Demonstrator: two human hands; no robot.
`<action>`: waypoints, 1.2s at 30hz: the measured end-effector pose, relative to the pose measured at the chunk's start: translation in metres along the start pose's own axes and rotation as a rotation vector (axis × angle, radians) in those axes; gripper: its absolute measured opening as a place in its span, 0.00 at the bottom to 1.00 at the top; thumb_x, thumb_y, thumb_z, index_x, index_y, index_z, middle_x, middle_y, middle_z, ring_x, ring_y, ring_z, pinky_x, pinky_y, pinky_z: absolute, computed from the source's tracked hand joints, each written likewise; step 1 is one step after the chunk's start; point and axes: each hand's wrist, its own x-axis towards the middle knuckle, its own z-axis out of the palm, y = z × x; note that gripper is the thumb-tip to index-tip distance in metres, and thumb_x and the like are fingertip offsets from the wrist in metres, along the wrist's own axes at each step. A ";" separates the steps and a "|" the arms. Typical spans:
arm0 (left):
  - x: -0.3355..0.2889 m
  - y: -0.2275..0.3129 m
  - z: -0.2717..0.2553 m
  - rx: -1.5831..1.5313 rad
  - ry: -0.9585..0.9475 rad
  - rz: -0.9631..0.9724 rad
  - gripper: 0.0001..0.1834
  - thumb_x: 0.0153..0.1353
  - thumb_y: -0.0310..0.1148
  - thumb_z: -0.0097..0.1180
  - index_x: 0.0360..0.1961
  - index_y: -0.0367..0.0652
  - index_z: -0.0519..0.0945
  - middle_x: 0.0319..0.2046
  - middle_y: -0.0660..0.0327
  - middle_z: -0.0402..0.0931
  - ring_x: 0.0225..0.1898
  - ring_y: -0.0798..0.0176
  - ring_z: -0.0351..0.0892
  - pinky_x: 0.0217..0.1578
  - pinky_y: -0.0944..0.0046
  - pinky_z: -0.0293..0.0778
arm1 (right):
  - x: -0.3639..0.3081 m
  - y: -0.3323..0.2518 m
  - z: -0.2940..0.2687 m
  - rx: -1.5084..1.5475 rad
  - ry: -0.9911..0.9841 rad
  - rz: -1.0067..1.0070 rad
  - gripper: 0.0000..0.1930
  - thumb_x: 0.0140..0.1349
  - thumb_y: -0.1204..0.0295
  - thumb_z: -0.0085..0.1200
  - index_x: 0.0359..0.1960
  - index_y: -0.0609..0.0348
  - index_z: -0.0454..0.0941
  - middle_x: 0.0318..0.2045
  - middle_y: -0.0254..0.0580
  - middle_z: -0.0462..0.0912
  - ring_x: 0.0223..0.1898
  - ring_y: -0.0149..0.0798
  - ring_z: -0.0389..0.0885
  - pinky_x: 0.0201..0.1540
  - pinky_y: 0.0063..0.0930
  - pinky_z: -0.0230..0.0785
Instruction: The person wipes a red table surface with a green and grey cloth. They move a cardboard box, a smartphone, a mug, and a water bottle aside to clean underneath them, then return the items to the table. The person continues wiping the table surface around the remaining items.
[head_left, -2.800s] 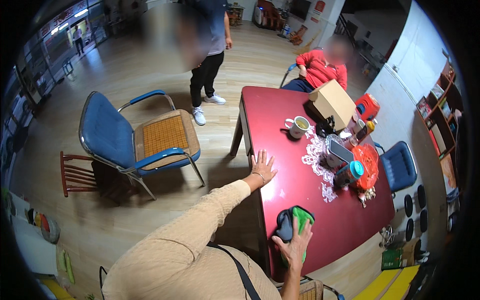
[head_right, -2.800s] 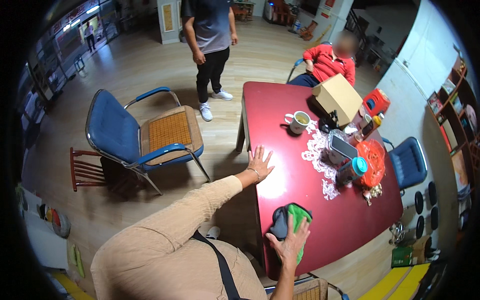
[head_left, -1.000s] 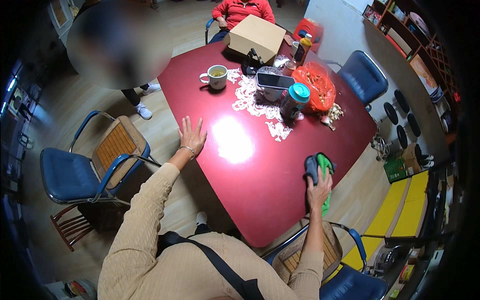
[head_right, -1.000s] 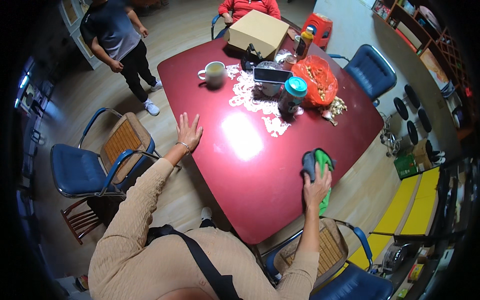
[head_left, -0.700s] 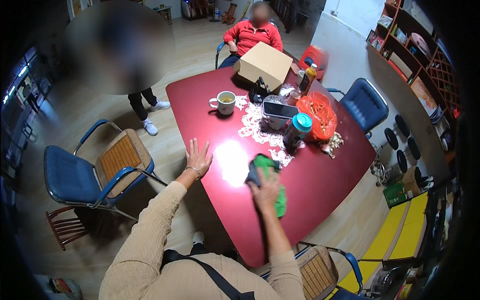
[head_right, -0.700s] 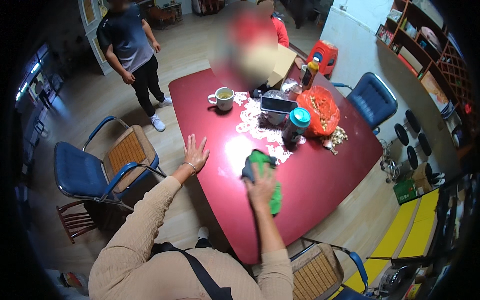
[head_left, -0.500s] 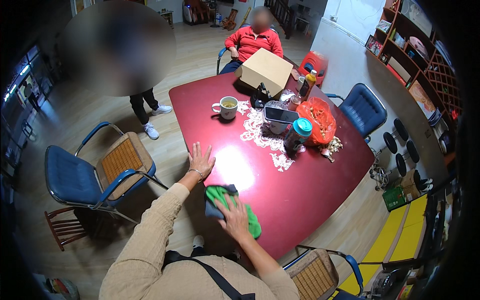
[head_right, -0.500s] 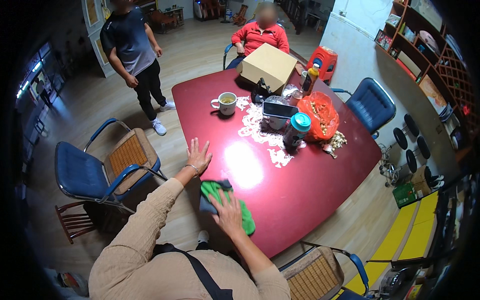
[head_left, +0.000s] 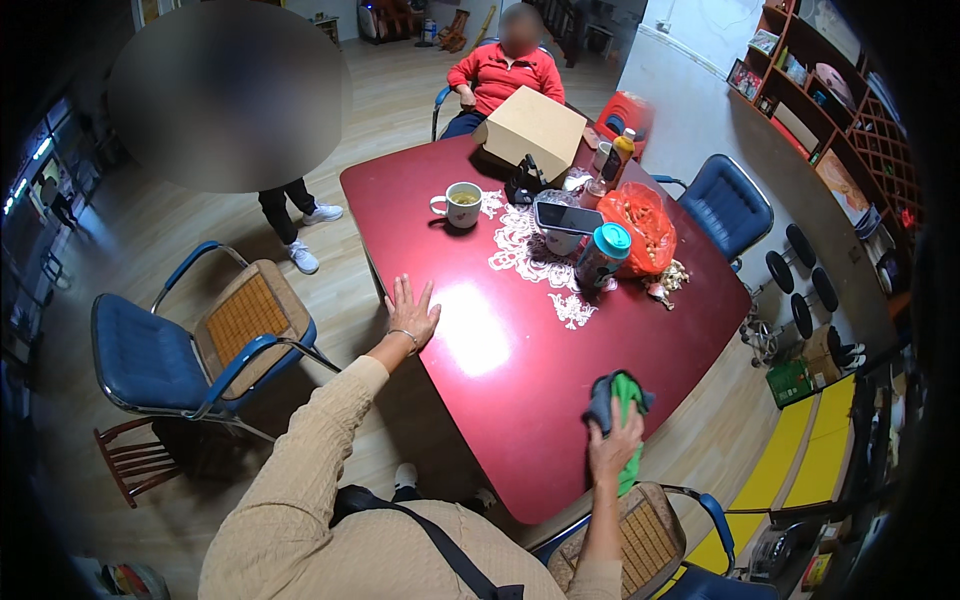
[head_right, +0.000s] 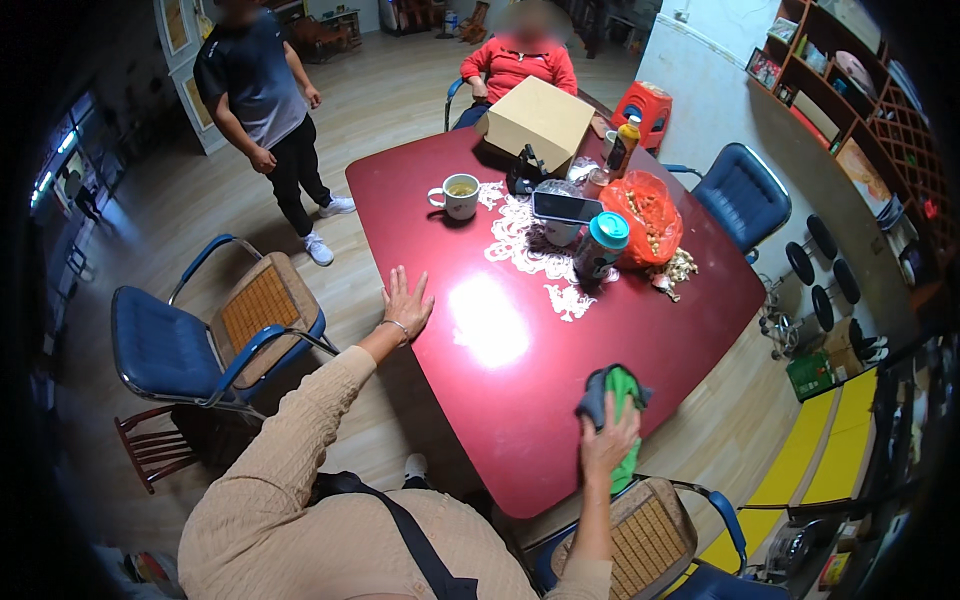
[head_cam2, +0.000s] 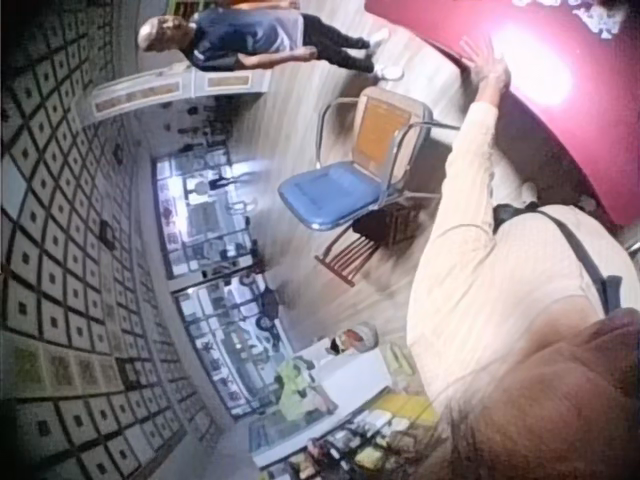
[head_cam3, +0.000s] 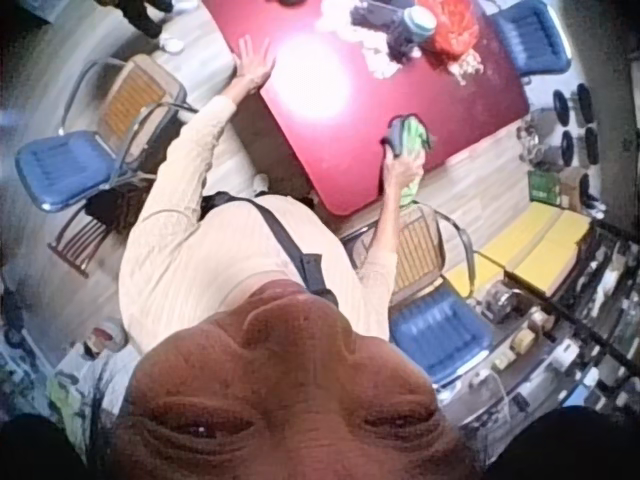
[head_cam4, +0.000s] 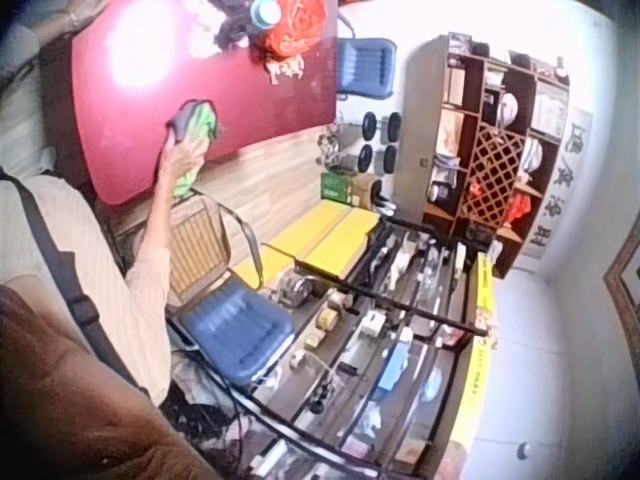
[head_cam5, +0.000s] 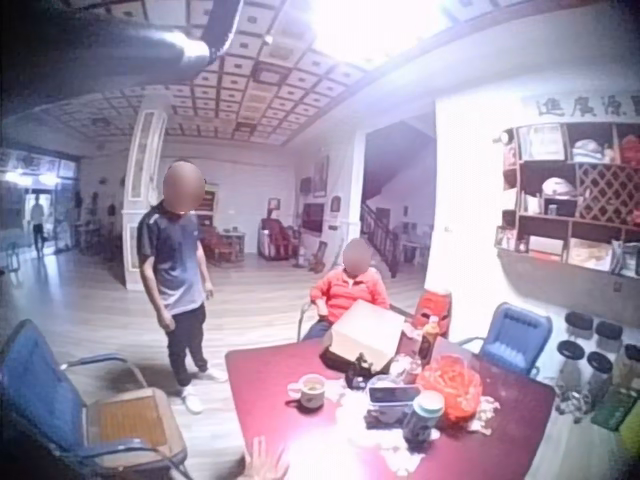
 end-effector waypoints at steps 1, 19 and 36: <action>0.000 0.000 0.002 0.006 0.002 -0.001 0.33 0.65 0.52 0.38 0.69 0.54 0.53 0.69 0.38 0.32 0.71 0.38 0.28 0.63 0.31 0.37 | -0.014 -0.015 -0.006 0.006 -0.038 -0.043 0.35 0.46 0.61 0.65 0.60 0.44 0.69 0.62 0.49 0.64 0.60 0.57 0.61 0.58 0.52 0.56; -0.003 0.000 -0.001 -0.044 0.043 -0.014 0.33 0.64 0.50 0.43 0.69 0.56 0.54 0.69 0.39 0.32 0.71 0.38 0.29 0.63 0.31 0.39 | 0.101 0.087 0.029 -0.019 0.009 0.015 0.34 0.49 0.60 0.63 0.61 0.43 0.68 0.63 0.49 0.62 0.61 0.56 0.61 0.61 0.49 0.56; 0.036 -0.028 0.008 0.119 -0.060 0.446 0.38 0.63 0.52 0.39 0.67 0.38 0.53 0.69 0.41 0.42 0.71 0.40 0.38 0.63 0.30 0.30 | -0.020 -0.233 0.027 0.240 -0.275 -0.330 0.32 0.48 0.48 0.62 0.56 0.40 0.73 0.59 0.46 0.68 0.60 0.60 0.62 0.59 0.55 0.56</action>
